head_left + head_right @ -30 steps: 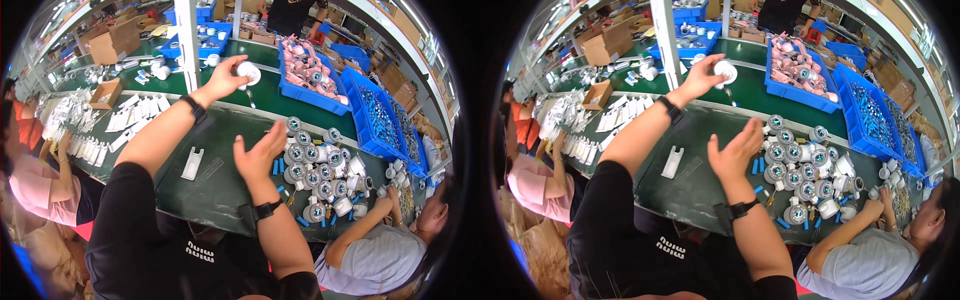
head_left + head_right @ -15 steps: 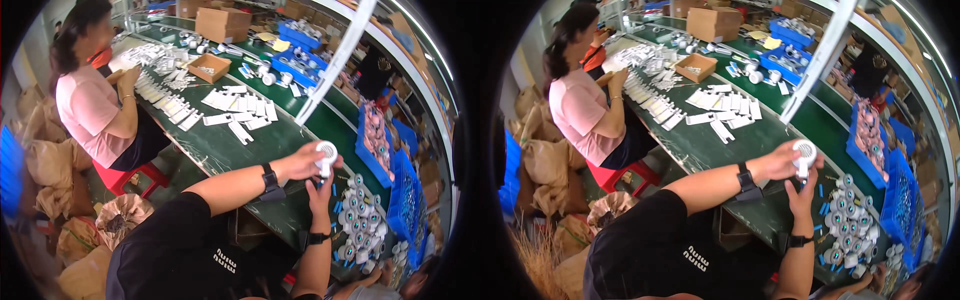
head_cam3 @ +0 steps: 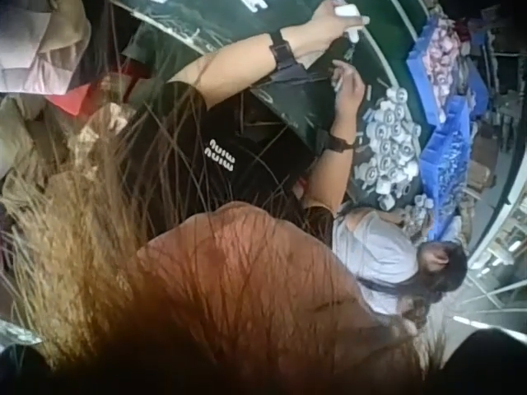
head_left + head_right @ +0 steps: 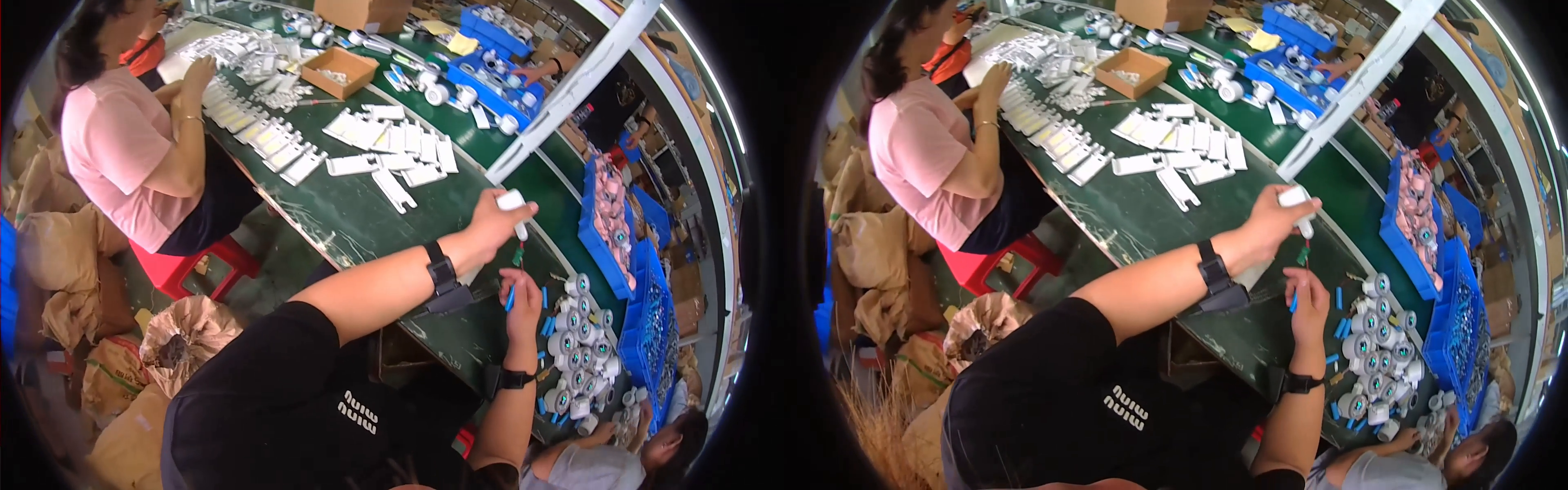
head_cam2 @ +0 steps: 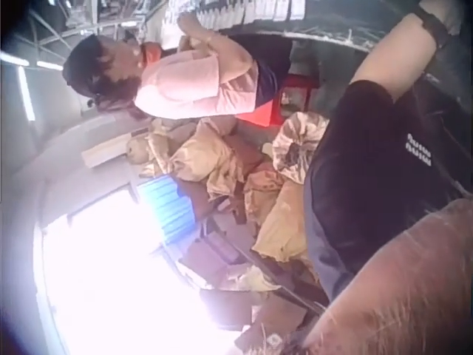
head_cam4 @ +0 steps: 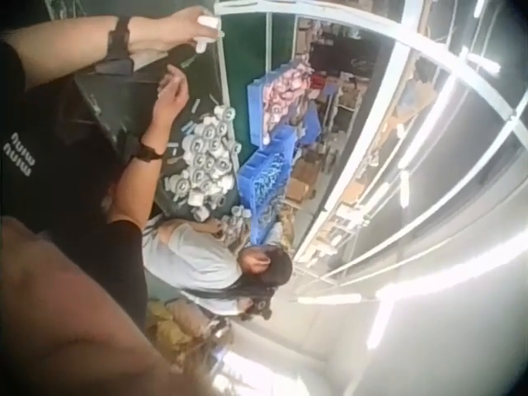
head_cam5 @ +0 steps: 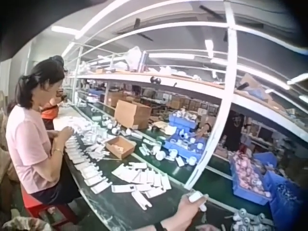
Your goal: Assembling electronic components by connecting wires to small devices and placing them into plastic housings on an assembly line.
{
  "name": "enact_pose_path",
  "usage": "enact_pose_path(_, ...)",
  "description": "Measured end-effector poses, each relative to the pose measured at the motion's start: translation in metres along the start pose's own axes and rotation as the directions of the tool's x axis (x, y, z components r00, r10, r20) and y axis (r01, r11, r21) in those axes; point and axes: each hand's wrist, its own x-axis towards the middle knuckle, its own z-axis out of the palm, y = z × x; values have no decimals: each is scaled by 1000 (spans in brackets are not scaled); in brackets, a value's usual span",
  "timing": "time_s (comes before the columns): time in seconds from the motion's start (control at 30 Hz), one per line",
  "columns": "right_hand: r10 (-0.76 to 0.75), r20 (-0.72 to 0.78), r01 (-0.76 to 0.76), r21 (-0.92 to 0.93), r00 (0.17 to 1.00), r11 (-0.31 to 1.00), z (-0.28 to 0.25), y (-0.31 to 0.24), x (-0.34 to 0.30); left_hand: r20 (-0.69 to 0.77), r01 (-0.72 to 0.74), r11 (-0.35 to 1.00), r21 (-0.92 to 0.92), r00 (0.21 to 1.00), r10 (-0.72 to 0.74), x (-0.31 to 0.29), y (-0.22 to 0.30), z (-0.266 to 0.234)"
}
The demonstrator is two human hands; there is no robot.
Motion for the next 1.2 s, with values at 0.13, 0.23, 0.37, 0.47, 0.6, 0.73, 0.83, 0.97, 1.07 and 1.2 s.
enact_pose_path(0.13,8,46,-23,320,999,947,-2,10,6,102,81,979,-185,993,-63,18,3,-23)
enact_pose_path(0.23,68,-15,-62,242,998,968,1,8,6,47,35,981,-193,999,-26,21,6,-21)
enact_pose_path(0.37,24,-66,-35,-169,998,985,16,-13,12,-153,-130,984,121,977,147,32,15,-27)
enact_pose_path(0.47,97,-39,-105,-347,995,932,34,-38,13,-106,-269,925,267,946,305,22,26,-20)
enact_pose_path(0.6,94,-83,-118,-358,992,926,58,-27,23,-55,-375,786,492,887,458,38,15,-35)
enact_pose_path(0.73,96,-130,-142,-418,987,897,62,-12,22,-44,-336,782,525,907,419,40,6,-35)
enact_pose_path(0.83,80,-152,-148,-521,985,841,68,-9,21,-35,-276,785,554,935,353,38,5,-32)
enact_pose_path(0.97,-53,-118,-36,-641,992,767,74,-8,18,22,-311,718,622,924,381,33,5,-34)
enact_pose_path(1.07,-164,-43,83,-723,986,686,73,-5,17,101,-348,686,639,922,373,25,9,-32)
enact_pose_path(1.2,-208,-21,117,-772,978,625,65,-4,14,329,-502,559,660,862,387,2,10,-15)
